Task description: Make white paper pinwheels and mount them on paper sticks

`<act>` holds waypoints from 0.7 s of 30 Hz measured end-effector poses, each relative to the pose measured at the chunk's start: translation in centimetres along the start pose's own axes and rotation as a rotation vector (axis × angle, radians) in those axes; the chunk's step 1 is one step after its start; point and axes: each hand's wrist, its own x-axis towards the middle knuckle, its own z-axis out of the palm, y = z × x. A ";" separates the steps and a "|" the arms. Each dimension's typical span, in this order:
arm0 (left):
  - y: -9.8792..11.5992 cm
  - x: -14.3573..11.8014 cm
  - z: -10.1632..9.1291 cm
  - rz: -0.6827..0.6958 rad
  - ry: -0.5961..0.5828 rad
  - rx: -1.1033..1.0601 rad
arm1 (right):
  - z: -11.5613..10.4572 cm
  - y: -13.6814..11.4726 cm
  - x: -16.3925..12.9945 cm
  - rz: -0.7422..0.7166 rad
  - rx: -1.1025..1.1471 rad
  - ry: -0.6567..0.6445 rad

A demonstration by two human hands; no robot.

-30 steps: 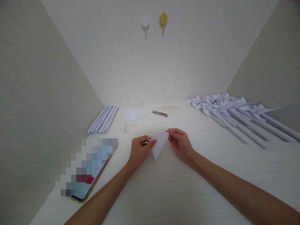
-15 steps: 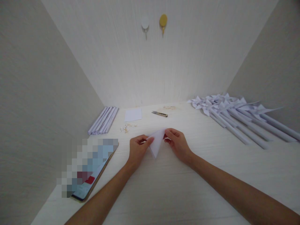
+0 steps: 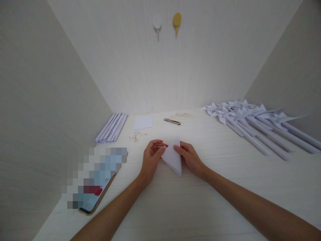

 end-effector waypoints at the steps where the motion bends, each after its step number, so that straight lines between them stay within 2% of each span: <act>1: -0.1 0.1 -0.1 -0.013 -0.018 0.007 | 0.1 -0.2 -0.1 0.018 -0.018 -0.063; 4: -0.2 0.2 -0.4 -0.019 -0.099 0.047 | 0.3 -0.6 -0.5 0.059 -0.128 -0.260; 7: -0.2 0.1 -0.4 0.050 -0.131 0.088 | 0.4 -0.8 -0.8 0.034 -0.241 -0.344; 10: 0.0 -0.1 -0.1 0.102 -0.108 0.098 | 0.4 -0.8 -0.8 -0.003 -0.295 -0.372; 16: 0.0 0.0 -0.2 0.117 -0.085 0.114 | 0.4 -0.7 -0.8 -0.049 -0.392 -0.378; 19: -0.2 0.1 -0.3 0.107 -0.012 0.084 | 0.4 -0.6 -0.8 -0.066 -0.421 -0.372; 21: -0.3 0.2 -0.4 0.078 0.078 0.004 | 0.4 -0.6 -0.7 -0.075 -0.439 -0.337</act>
